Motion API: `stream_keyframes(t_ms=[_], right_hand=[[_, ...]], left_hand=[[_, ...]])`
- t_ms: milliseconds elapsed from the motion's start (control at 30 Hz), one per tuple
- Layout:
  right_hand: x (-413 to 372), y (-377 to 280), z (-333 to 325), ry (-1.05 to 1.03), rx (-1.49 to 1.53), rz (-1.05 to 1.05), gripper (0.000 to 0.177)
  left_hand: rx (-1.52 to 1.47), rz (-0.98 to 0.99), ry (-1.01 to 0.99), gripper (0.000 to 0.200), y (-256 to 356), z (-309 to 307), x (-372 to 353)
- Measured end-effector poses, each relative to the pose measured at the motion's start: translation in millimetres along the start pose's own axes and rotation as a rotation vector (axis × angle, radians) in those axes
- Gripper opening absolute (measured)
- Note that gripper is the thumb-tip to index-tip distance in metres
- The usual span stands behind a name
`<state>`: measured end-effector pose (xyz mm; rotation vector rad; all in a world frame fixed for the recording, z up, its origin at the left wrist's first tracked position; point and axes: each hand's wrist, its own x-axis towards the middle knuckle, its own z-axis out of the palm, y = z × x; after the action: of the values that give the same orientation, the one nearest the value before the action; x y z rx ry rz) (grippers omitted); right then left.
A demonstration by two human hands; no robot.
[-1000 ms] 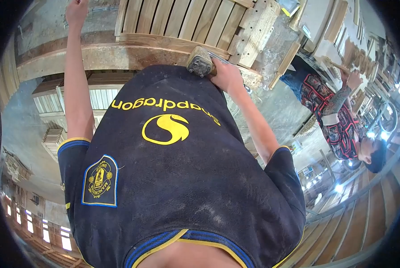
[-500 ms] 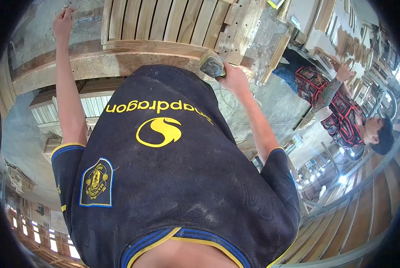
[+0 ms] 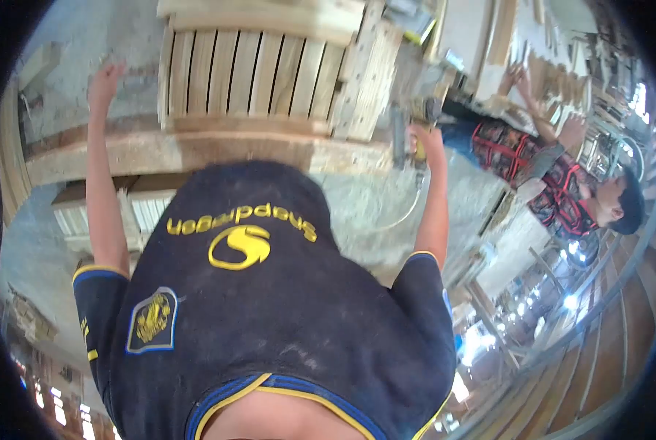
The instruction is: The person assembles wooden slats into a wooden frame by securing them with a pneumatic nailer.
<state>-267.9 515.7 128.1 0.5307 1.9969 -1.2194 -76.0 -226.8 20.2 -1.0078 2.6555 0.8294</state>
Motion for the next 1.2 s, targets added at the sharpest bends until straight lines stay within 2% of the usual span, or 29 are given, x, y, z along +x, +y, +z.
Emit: stream_keyframes(t_ms=[33,67,100,133,167,233,333,400,433,500,600,667,733,800,867,933,967,1033,1133,1200], right_hand=[[19,-4,-14,-0.004,0.004,0.134,0.017],[35,-9,-21,-0.034,0.040,0.158,0.016],[60,1,-34,0.031,-0.118,0.101,0.016],[74,-7,-37,0.107,-0.185,0.207,0.017],[104,13,-51,0.204,-0.319,0.201,0.024],[176,85,-85,0.355,-0.796,-0.092,0.031],[108,-18,9,0.454,-1.142,0.050,0.041],[105,-74,71,0.428,-1.110,-0.199,0.037],[104,-97,103,0.406,-1.051,-0.407,0.032],[110,-148,179,0.212,-0.613,-0.631,0.026],[144,-221,285,0.035,-0.534,-0.790,0.027],[156,-269,337,0.113,-0.612,-0.884,0.027],[200,-305,364,0.187,-0.479,-0.922,0.024],[243,-355,369,0.480,-0.537,-1.120,0.019],[281,-404,362,0.503,-0.643,-1.143,0.016],[352,-438,344,0.403,-1.026,-1.212,0.024],[375,-448,344,0.390,-1.041,-1.203,0.024],[403,-463,345,0.283,-1.335,-1.243,0.038],[406,-465,357,0.265,-1.462,-1.287,0.036],[424,-473,364,0.224,-1.536,-1.261,0.035]], left_hand=[[-0.029,0.088,-0.008,0.041,-5,4,0],[0.060,0.040,-0.090,0.043,2,5,1],[0.152,-0.018,-0.172,0.045,6,2,0],[0.117,-0.035,-0.187,0.047,16,-1,-4],[0.086,-0.048,-0.213,0.049,29,-6,-11],[0.183,-0.058,-0.310,0.051,55,-21,-18],[0.148,-0.028,-0.247,0.051,52,-20,-17],[0.135,-0.064,-0.275,0.049,62,-23,-19],[0.124,-0.090,-0.255,0.049,62,-25,-18],[0.149,-0.071,-0.248,0.045,64,-23,-20],[0.026,-0.104,-0.145,0.042,67,-25,-26],[-0.009,-0.121,-0.089,0.040,66,-24,-26],[-0.041,-0.132,-0.033,0.038,66,-19,-26],[-0.154,-0.134,0.112,0.033,61,-11,-29],[-0.195,-0.166,0.144,0.031,64,-11,-30],[-0.245,-0.205,0.153,0.028,65,-11,-31],[-0.256,-0.248,0.125,0.027,66,-12,-30],[-0.271,-0.301,0.079,0.025,69,-16,-30],[-0.219,-0.367,0.012,0.024,73,-19,-23],[-0.282,-0.309,0.082,0.024,68,-13,-28]])
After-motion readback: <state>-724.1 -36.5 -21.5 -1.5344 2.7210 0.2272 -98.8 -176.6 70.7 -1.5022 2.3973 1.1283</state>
